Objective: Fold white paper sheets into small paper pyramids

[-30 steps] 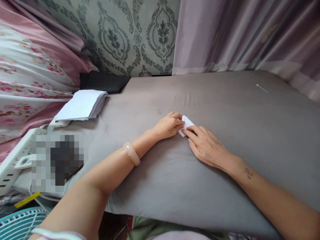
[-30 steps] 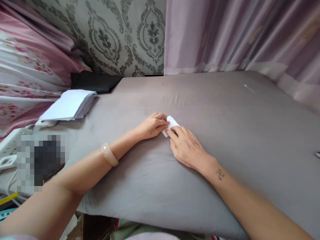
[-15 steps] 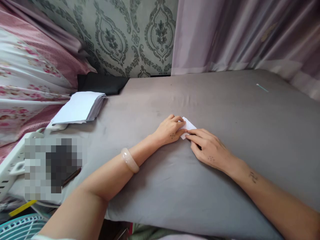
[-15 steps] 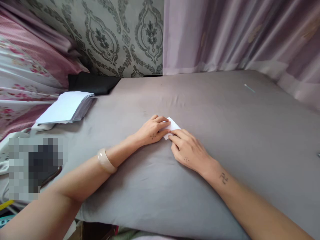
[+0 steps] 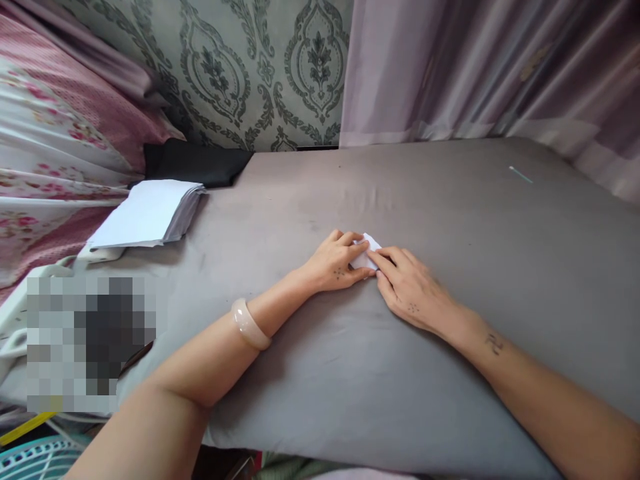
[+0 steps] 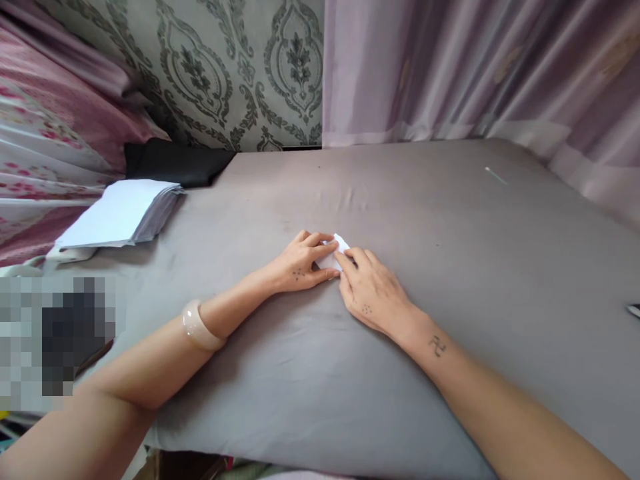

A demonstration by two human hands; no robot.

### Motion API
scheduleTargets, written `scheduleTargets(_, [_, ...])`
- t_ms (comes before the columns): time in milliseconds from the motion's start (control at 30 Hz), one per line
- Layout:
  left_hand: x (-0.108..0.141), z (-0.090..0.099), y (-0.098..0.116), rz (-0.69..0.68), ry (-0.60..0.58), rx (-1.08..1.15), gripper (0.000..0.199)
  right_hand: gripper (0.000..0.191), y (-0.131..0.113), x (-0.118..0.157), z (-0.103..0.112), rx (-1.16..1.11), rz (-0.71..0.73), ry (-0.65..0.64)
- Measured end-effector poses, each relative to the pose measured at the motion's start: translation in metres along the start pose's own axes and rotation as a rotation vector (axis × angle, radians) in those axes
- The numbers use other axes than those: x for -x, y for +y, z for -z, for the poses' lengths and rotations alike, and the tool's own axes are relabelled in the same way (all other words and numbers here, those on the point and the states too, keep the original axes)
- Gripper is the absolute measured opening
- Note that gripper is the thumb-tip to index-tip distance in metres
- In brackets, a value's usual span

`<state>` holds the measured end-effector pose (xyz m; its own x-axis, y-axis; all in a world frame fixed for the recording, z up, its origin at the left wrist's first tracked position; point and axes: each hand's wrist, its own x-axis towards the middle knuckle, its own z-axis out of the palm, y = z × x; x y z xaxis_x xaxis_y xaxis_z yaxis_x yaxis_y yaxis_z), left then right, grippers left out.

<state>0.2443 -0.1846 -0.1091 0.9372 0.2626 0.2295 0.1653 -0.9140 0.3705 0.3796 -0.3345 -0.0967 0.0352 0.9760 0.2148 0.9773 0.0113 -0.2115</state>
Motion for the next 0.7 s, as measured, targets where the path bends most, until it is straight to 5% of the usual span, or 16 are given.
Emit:
scheduleTargets(200, [0.010, 0.014, -0.012, 0.027, -0.053, 0.269, 0.072, 0.043, 0.000, 0.000, 0.001, 0.055, -0.006, -0.039])
scheduleTargets(467, [0.014, 0.020, -0.026, -0.020, 0.068, 0.208, 0.032, 0.040, 0.005, -0.005, 0.000, -0.027, -0.014, 0.004])
scheduleTargets(700, [0.017, 0.021, -0.022, -0.093, 0.085, 0.066, 0.024, 0.030, 0.008, -0.005, 0.000, -0.122, -0.027, 0.073])
